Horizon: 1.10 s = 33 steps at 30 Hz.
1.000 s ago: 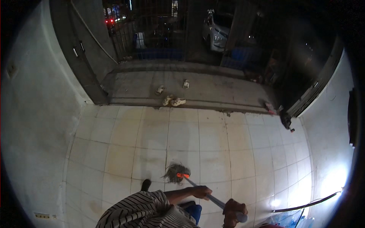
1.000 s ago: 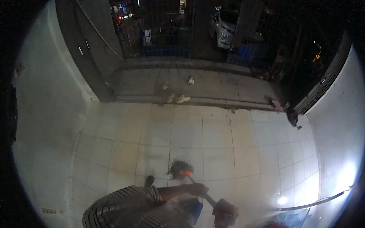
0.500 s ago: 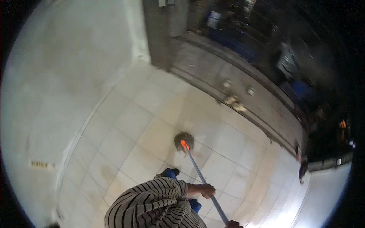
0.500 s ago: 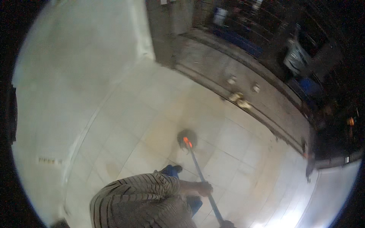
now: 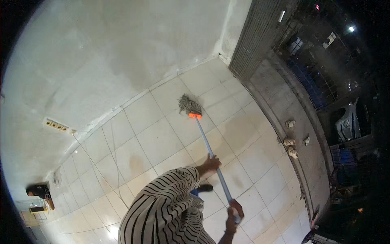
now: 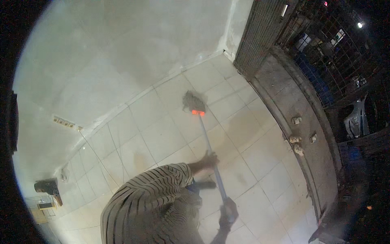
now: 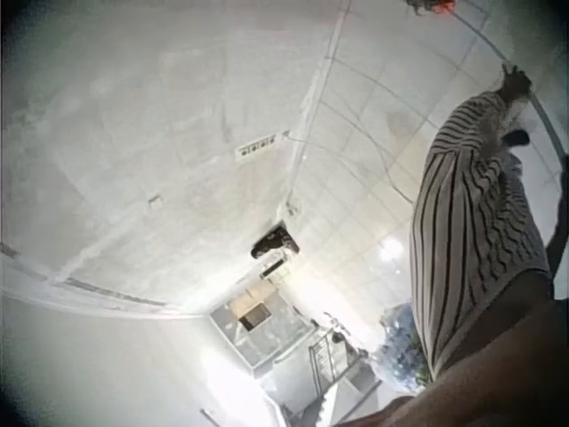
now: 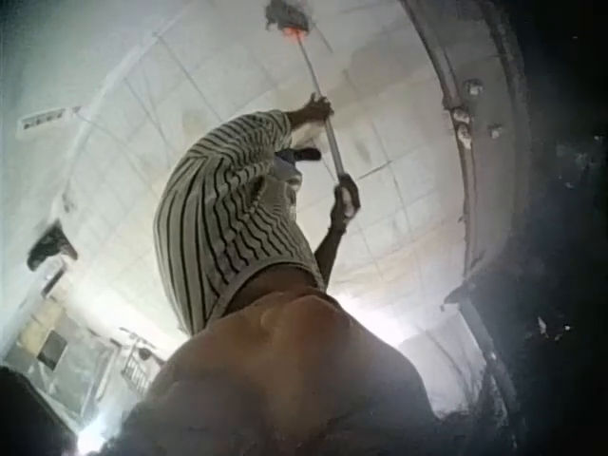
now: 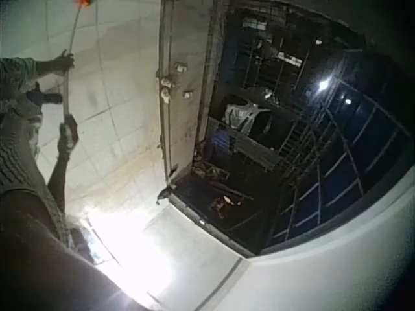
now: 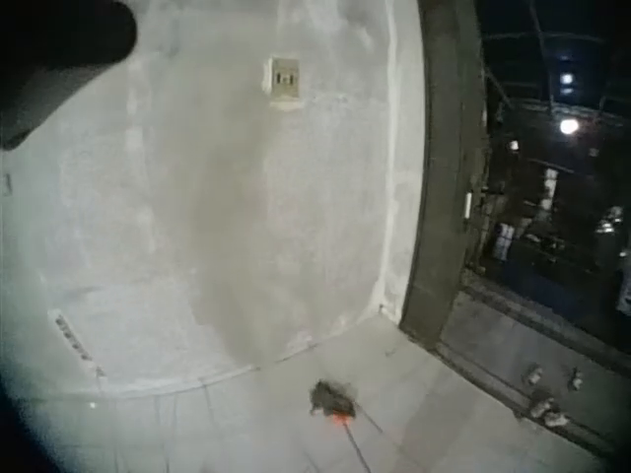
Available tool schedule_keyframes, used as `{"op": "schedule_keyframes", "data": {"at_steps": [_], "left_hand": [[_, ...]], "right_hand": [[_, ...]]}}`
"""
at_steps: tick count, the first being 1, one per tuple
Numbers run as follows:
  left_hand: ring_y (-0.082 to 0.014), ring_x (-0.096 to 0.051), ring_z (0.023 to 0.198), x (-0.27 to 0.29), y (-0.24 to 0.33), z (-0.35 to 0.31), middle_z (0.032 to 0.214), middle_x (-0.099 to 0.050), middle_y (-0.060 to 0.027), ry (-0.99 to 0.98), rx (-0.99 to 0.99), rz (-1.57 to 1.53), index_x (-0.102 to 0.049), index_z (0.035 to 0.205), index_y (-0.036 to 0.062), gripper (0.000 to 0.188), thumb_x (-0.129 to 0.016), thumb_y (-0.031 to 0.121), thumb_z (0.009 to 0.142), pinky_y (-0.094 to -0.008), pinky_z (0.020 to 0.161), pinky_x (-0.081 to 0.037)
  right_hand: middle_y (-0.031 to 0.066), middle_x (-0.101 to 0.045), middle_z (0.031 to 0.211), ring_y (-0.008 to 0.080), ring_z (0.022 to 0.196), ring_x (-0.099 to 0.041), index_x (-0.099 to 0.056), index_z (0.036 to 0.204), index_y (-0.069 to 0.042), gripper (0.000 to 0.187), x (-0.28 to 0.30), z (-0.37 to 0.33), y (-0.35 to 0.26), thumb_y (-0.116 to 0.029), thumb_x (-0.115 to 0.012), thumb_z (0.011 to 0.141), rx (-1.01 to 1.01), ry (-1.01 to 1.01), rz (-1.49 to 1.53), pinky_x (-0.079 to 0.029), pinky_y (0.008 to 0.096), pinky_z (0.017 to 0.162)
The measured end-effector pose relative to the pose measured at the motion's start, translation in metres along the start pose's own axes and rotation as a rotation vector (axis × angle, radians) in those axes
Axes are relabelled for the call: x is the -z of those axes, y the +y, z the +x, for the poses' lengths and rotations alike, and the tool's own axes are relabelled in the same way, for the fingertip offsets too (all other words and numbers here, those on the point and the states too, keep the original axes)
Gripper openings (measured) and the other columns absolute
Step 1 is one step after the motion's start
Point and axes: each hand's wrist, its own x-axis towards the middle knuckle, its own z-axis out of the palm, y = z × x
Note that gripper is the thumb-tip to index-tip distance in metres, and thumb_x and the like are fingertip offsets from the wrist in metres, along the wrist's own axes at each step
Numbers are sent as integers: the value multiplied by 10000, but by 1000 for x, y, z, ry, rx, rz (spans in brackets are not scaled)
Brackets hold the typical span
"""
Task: The recorder uses a mop to clean a tiled floor in a warehouse or storage area.
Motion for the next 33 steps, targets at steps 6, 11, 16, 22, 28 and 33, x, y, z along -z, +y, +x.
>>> {"op": "schedule_keyframes", "data": {"at_steps": [6, 11, 16, 22, 28, 33], "left_hand": [[-256, -482, 959, 35, 41, 4, 860, -559, -59, -124, -231, -94, -576, 812, 134, 191, -558, 216, 640, -642, 834, -263], [-247, -444, 1030, 98, -10, 27, 948, -544, -28, -101, -123, -182, -579, 864, 139, 257, -553, 312, 676, -683, 826, -238], [-234, -433, 1043, 143, -184, 62, 967, -519, -48, 48, 32, -152, -566, 908, 144, 300, -567, 327, 670, -695, 827, -224], [-231, -396, 1073, 252, -370, 60, 932, -478, -31, 256, 257, -262, -530, 810, 125, 225, -632, 242, 648, -643, 837, -275], [-255, -445, 1011, 306, -388, 22, 828, -489, -44, 518, 418, -458, -531, 783, 112, 231, -649, 181, 597, -573, 867, -300], [-272, -506, 921, 246, -436, -27, 881, -535, -62, 345, 642, -419, -568, 816, 124, 263, -635, 176, 566, -530, 792, -370]], "right_hand": [[182, -592, 819, 280, 772, -576, -536, 673, 12, 167, 9, 35, -97, -117, -516, 776, 43, 57, -37, -464, 344, 679], [81, -496, 656, 253, 735, -533, -407, 637, -85, 247, -37, 79, -18, -236, -592, 701, 5, 338, 324, -417, 449, 791], [86, -493, 638, 248, 736, -528, -432, 632, -72, 196, -182, 194, -24, -173, -598, 663, -75, 203, 451, -411, 454, 816], [90, -560, 672, 256, 695, -565, -480, 628, -53, 131, -343, 369, -120, -49, -611, 625, 250, -482, 299, -416, 454, 839], [127, -583, 716, 295, 781, -584, -499, 677, -43, 160, -375, 458, -170, -128, -628, 638, 237, -909, 389, -344, 502, 897], [162, -587, 935, 335, 934, -535, -574, 818, -16, 380, -401, 468, -100, -6, -539, 440, -386, -878, 307, -379, 445, 870]]}}
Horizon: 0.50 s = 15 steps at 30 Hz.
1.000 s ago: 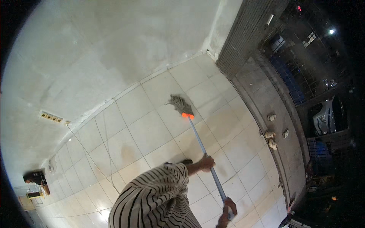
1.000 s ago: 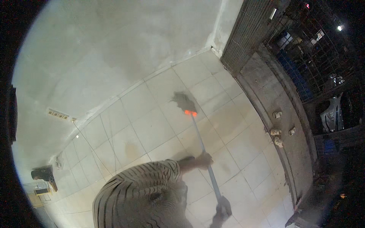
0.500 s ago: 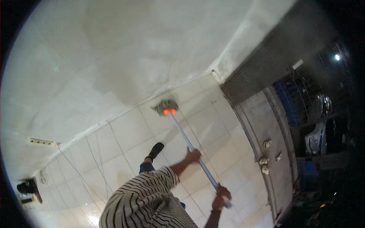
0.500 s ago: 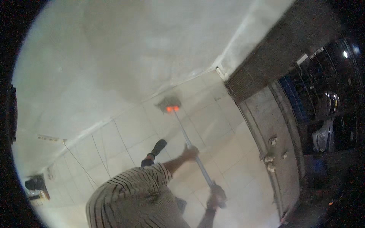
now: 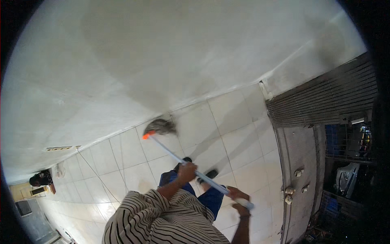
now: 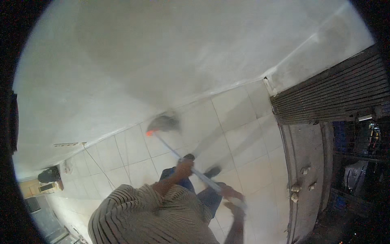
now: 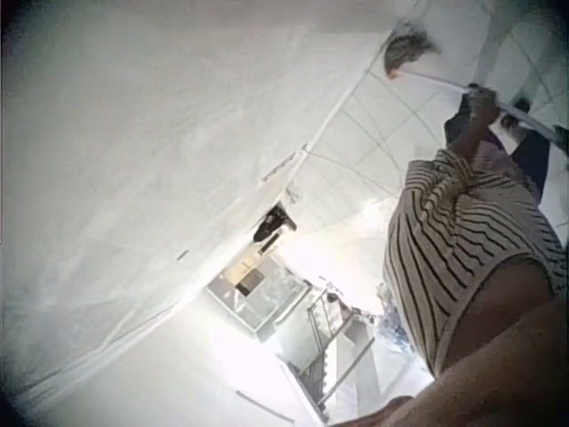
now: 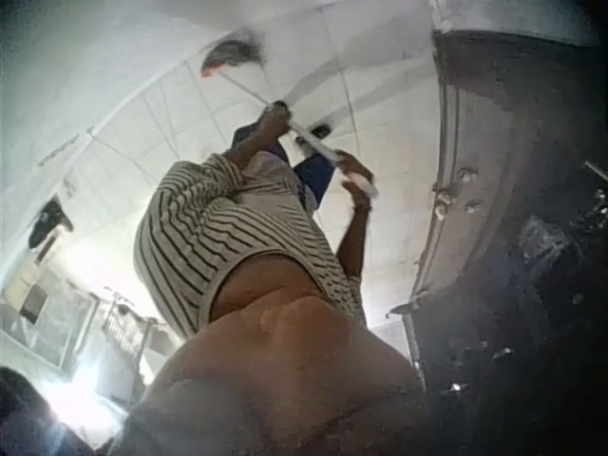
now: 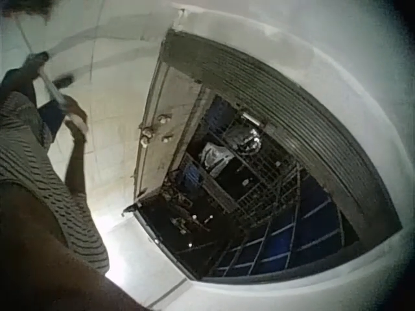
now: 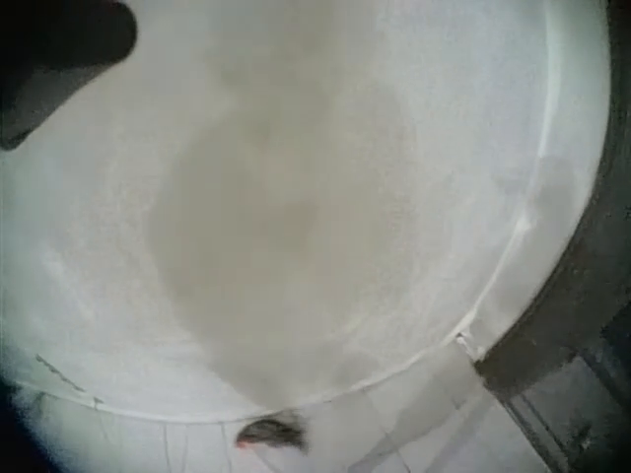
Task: The recorder uses a mop to clean a tiled floor in a warehouse or storage area.
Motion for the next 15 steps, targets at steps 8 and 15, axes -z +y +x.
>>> {"op": "schedule_keyframes", "data": {"at_steps": [8, 15], "left_hand": [[-319, -436, 989, -45, -50, 60, 929, -483, -82, 51, 420, 249, -600, 755, 178, 166, -665, 198, 604, -657, 801, -270], [-321, -475, 844, -94, 280, 269, 805, -502, -114, 228, -281, -244, -493, 634, 65, 182, -602, 90, 491, -460, 679, -351]], "right_hand": [[151, -545, 1043, 257, 1033, -480, -551, 906, -7, 320, 29, 101, 1, 41, -598, 594, 20, -292, 348, -359, 367, 898], [98, -580, 899, 194, 861, -518, -566, 855, 23, 240, 244, 26, -135, 9, -585, 616, -225, 781, -97, -391, 286, 799]]}}
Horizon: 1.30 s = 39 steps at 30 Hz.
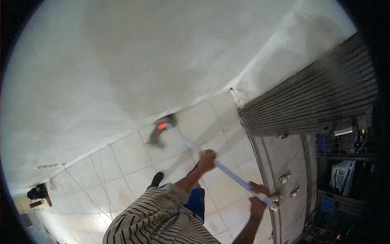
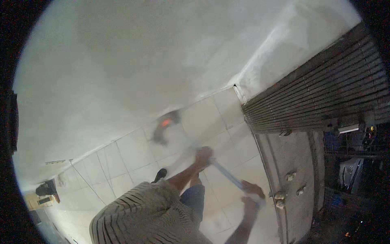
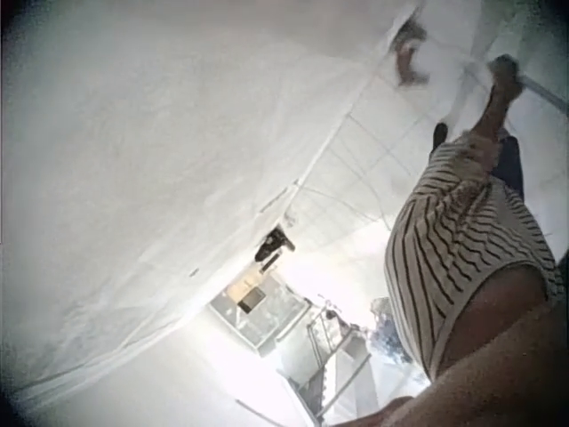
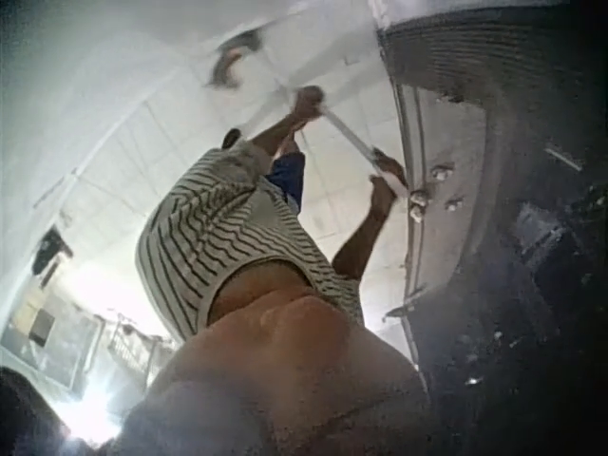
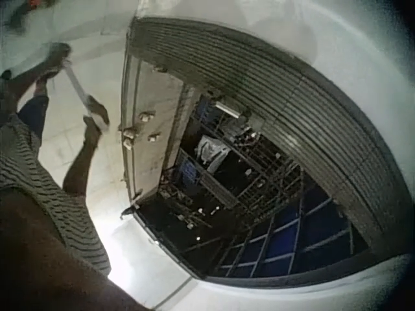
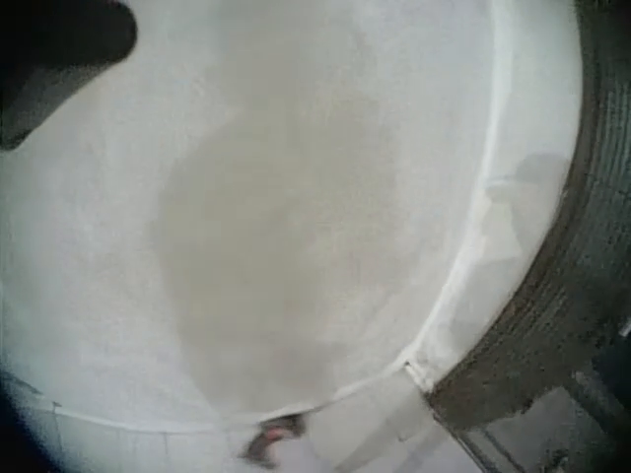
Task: The recorder uses a mop to clean a tiled floor in a warehouse or storage area.
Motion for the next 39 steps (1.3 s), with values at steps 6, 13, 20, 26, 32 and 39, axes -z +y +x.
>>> {"op": "schedule_keyframes", "data": {"at_steps": [6, 13, 20, 26, 32, 39], "left_hand": [[-239, -476, 913, -56, 38, 119, 817, -520, -53, -363, -360, 175, -521, 791, 82, 232, -559, 259, 645, -434, 825, -340], [-237, -324, 1124, 27, 53, 75, 1060, -412, -74, -750, -343, 113, -473, 1009, 136, 337, -533, 326, 737, -580, 930, -252], [-283, -366, 1026, 122, 62, -16, 992, -464, -63, -778, -415, 129, -498, 978, 115, 307, -548, 250, 707, -555, 886, -288], [-336, -455, 947, 212, -85, -142, 882, -544, -79, -323, -63, 35, -550, 866, 116, 274, -606, 244, 630, -584, 758, -344], [-272, -481, 994, 312, -317, -319, 1005, -539, -100, -102, 702, 315, -605, 846, 109, 213, -584, 218, 664, -607, 831, -280], [-299, -546, 815, 246, -343, -392, 836, -540, -147, 46, 474, 207, -572, 854, 77, 223, -544, 192, 665, -573, 631, -381]], "right_hand": [[149, -516, 893, 287, 887, -520, -480, 820, -30, 207, -17, 4, 7, -154, -605, 711, 572, 108, -265, -404, 449, 795], [96, -534, 795, 281, 866, -540, -529, 778, -27, 193, -80, -42, 42, -177, -626, 703, 1103, -194, -452, -423, 419, 778], [102, -543, 814, 269, 860, -540, -531, 781, -23, 172, 165, 113, 152, -161, -609, 714, 924, -195, -367, -430, 406, 766], [106, -550, 829, 259, 856, -540, -532, 784, -20, 155, -64, 23, 114, -148, -595, 724, 806, -406, -295, -435, 394, 756], [160, -554, 954, 234, 897, -526, -506, 833, 4, 164, -379, -190, 119, 14, -552, 676, 212, -812, 92, -463, 360, 750], [172, -568, 811, 228, 696, -567, -534, 925, 60, 243, -325, -136, 221, -116, -499, 761, -714, -1471, 325, -473, 305, 587]]}}
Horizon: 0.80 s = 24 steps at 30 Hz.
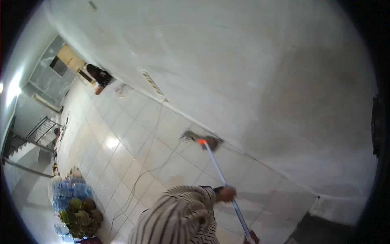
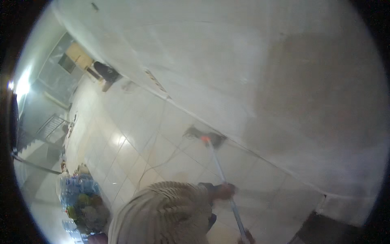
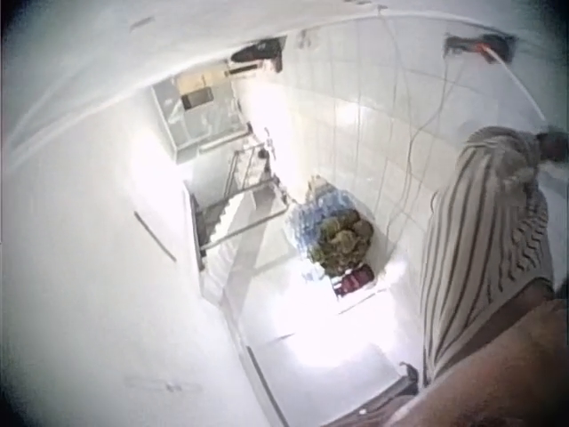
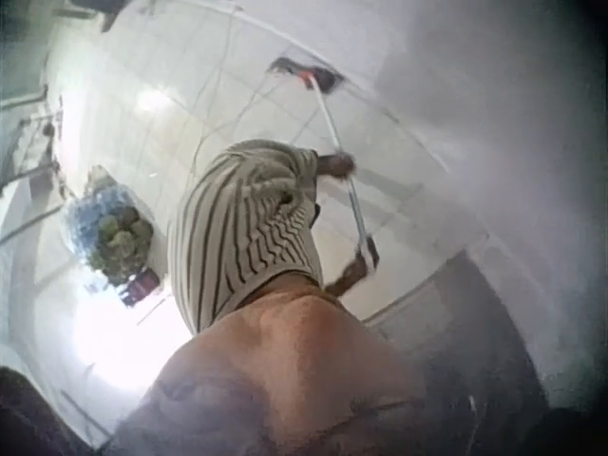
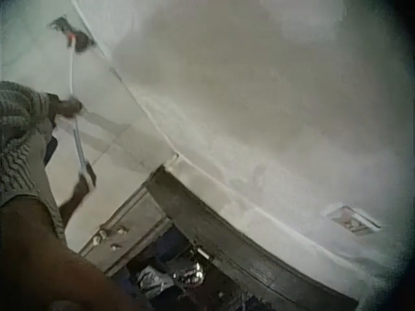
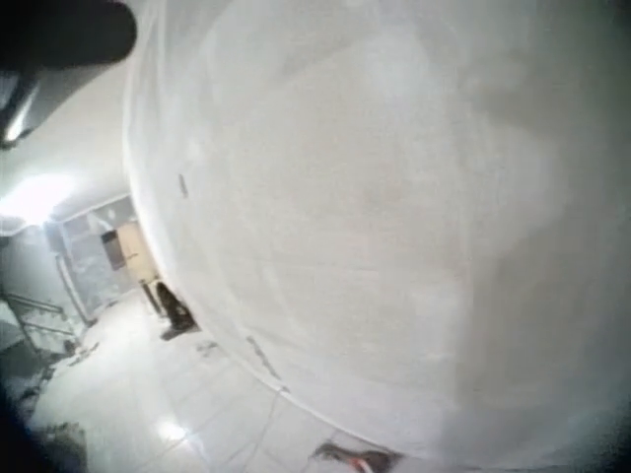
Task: The recorder uses a mop to clean a tiled floor in a warehouse or storage area.
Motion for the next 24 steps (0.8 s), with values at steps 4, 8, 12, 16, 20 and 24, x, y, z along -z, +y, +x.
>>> {"op": "schedule_keyframes", "data": {"at_steps": [4, 8, 12, 16, 20, 24], "left_hand": [[-311, -484, 911, -6, 222, -45, 898, -513, -115, -254, -568, -1, -564, 833, 71, 209, -586, 177, 655, -599, 784, -334], [-277, -481, 930, -35, 289, -67, 883, -527, -90, -497, -794, 28, -564, 837, 75, 211, -602, 191, 665, -596, 823, -301], [-234, -490, 918, -82, 320, -71, 853, -541, -43, -667, -969, 61, -571, 813, 140, 184, -602, 207, 644, -536, 770, -360], [-218, -496, 899, -75, 278, -52, 811, -550, -12, -608, -1147, 82, -574, 785, 191, 173, -590, 258, 625, -491, 771, -379], [-227, -507, 881, 9, 253, -61, 781, -558, -26, -582, -1047, 6, -576, 745, 154, 156, -587, 258, 630, -502, 807, -356], [-260, -534, 824, 69, 201, -63, 742, -562, -48, -337, -880, -122, -567, 718, 114, 146, -583, 223, 622, -493, 818, -347]], "right_hand": [[167, -566, 884, 238, 761, -561, -555, 946, 21, 280, -133, -129, 67, -200, -474, 793, 482, 553, -377, -460, 312, 636], [161, -565, 957, 248, 826, -554, -575, 966, -18, 327, -230, -183, 127, -285, -448, 825, 797, 1174, -803, -446, 319, 685], [188, -565, 963, 297, 866, -550, -576, 957, -14, 226, -262, -183, 182, -177, -479, 832, 1114, 1409, -1397, -448, 347, 715], [190, -592, 819, 274, 765, -581, -563, 812, 60, 248, -290, -96, 169, -185, -577, 779, 1031, 1665, -1308, -474, 346, 657], [164, -594, 805, 265, 750, -579, -561, 785, 30, 186, -151, -179, 186, -154, -576, 757, 820, 1882, -1425, -474, 338, 645], [129, -597, 787, 254, 729, -577, -557, 749, -11, 105, -60, -296, 316, -112, -575, 728, 591, 2196, -1613, -473, 327, 630]]}}
